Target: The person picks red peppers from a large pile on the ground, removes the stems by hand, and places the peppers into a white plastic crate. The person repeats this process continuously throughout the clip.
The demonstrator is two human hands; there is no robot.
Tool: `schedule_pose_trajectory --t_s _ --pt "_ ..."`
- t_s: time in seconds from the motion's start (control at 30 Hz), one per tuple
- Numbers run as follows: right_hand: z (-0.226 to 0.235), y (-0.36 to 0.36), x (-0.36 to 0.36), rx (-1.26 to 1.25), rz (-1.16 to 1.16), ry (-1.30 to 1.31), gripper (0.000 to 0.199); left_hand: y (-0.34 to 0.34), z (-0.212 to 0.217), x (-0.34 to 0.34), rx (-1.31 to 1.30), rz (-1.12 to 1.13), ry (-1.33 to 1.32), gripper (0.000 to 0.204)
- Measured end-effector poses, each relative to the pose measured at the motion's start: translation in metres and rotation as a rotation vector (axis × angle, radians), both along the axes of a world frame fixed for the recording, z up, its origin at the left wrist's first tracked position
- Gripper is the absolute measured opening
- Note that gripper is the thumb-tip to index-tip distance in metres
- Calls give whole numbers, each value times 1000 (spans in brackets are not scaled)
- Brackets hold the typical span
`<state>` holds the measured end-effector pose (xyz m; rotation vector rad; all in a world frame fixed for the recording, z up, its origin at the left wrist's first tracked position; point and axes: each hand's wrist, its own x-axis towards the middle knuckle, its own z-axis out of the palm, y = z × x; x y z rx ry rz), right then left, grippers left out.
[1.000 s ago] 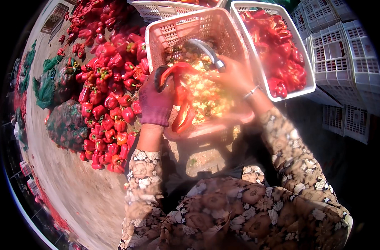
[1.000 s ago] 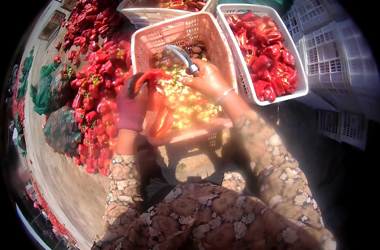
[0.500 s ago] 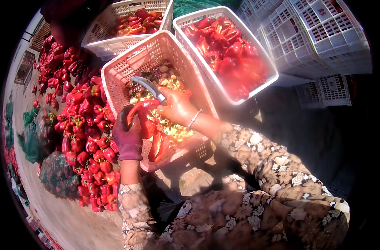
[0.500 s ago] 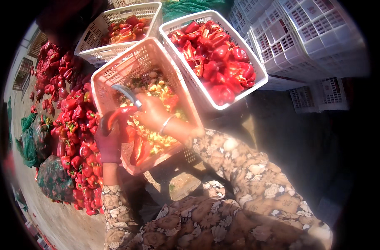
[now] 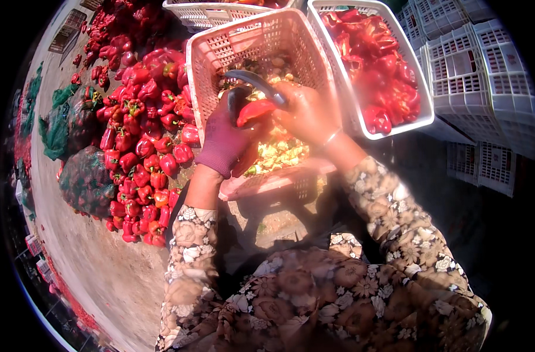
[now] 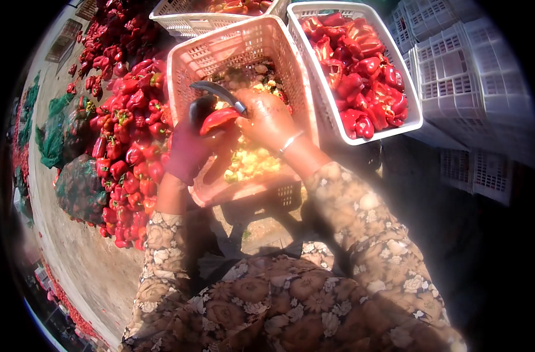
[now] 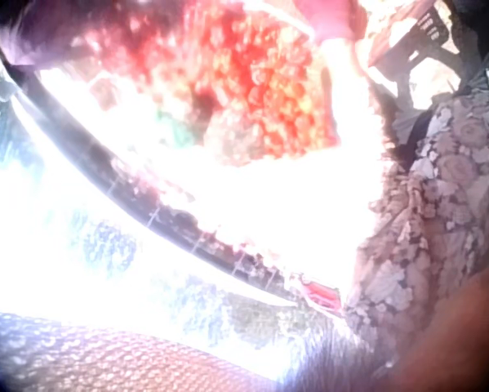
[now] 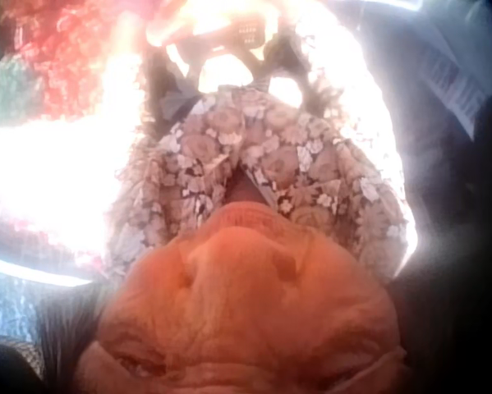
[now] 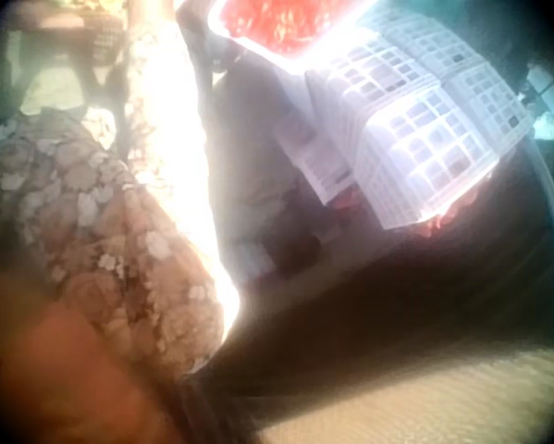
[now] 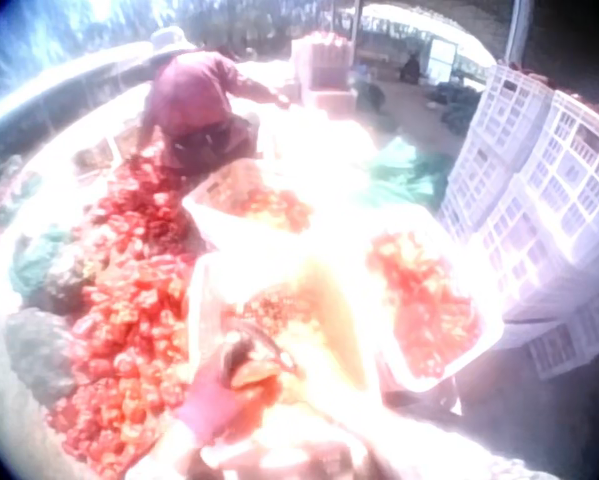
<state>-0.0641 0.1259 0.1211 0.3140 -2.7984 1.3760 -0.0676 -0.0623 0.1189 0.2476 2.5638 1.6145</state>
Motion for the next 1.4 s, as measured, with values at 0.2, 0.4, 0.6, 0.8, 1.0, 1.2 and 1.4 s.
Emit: schedule_pose_trajectory --t_s 0.2,0.4,0.6,0.8,1.0,1.2,1.4 --pt "-4 4 -8 -624 -124 -379 32 3 -10 9 311 82 -301 52" --pt "-1 8 -8 -747 -168 -447 34 8 -18 2 502 174 -392 30" --pt "6 26 -8 -671 -121 -548 29 8 -15 -2 194 119 -313 30" --pt "19 41 -8 -665 -132 -615 28 12 -10 -6 -2 -14 -39 29" --pt "24 44 -4 -485 -112 -481 32 21 -14 2 227 97 -123 28" --pt "0 62 -11 -182 -236 -165 44 34 -18 -20 -123 181 -12 33" --pt "30 69 23 -90 -249 -41 33 92 -14 -40 -259 76 -37 34"
